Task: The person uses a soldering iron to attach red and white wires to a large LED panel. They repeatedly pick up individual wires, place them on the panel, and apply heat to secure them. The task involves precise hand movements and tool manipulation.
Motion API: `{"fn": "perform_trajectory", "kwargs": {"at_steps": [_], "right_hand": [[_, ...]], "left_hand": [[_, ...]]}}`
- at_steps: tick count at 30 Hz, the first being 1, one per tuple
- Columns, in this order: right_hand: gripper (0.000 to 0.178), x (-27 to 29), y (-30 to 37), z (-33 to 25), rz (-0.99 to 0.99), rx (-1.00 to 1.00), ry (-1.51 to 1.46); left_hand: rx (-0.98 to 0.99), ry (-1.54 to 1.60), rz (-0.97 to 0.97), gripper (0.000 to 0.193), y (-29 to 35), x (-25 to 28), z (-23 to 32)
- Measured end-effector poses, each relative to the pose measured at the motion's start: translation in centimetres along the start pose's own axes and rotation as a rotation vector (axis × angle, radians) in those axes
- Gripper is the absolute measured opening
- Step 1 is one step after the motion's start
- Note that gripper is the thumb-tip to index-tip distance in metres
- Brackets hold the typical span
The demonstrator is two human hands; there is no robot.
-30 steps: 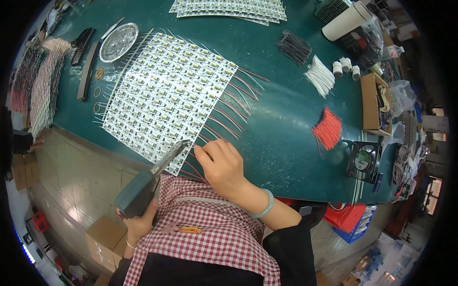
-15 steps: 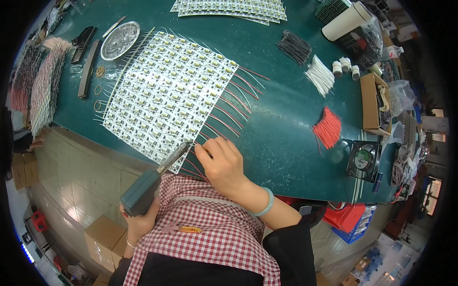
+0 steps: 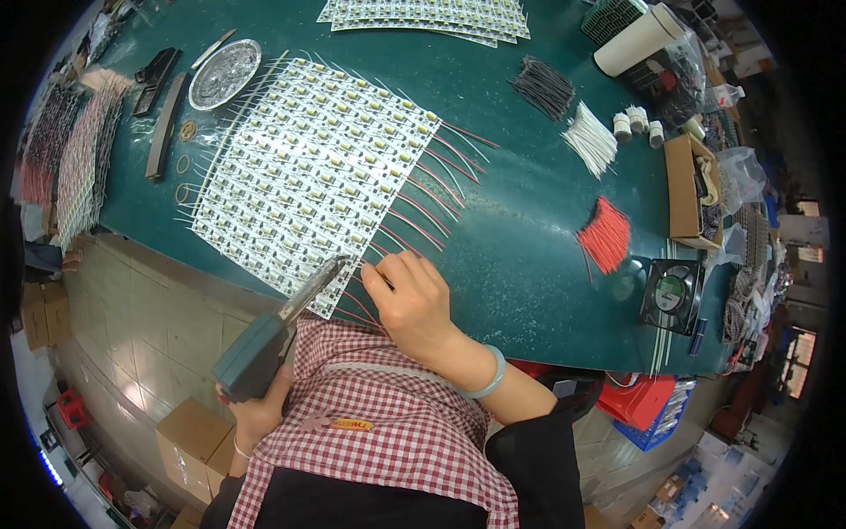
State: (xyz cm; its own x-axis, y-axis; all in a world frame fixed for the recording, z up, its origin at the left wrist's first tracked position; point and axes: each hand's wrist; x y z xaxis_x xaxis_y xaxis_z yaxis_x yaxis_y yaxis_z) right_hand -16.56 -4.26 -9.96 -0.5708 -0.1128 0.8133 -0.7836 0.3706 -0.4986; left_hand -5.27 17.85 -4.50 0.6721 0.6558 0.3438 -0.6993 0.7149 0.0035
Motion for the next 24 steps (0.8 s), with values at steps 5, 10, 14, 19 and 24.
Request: {"fn": "perform_trajectory", "kwargs": {"at_steps": [5, 10, 14, 19, 24], "right_hand": [[0.021, 0.0, -0.1, -0.1, 0.002, -0.002, -0.003], [0.021, 0.2, -0.2, -0.6, 0.058, -0.01, -0.012], [0.02, 0.4, 0.3, -1.3, 0.08, -0.006, -0.032], [0.02, 0.0, 0.8, -1.6, 0.051, -0.022, -0.051], [0.019, -0.2, 0.9, -1.7, 0.039, -0.027, -0.039]], "left_hand": [[0.068, 0.034, -0.008, 0.022, 0.3, 0.0, -0.1], [0.02, 0.024, 0.016, 0.023, 0.3, 0.1, 0.1], [0.007, -0.01, -0.003, 0.022, 0.8, 0.5, -0.1], [0.001, -0.036, -0.023, 0.021, 1.3, 0.9, -0.3], [-0.014, -0.069, -0.045, 0.02, 1.4, 0.9, -0.2]]}}
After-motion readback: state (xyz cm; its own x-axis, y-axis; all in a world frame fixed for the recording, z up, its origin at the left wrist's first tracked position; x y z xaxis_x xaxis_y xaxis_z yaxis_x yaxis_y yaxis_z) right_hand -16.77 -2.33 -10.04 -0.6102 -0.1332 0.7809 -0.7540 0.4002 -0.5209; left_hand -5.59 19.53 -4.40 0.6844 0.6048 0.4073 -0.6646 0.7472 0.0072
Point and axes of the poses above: each hand's wrist, its own y-axis away from the middle knuckle, its own x-axis out of the back of the hand, z = x × y, and after that the axes turned 8 degrees about y, right-handed
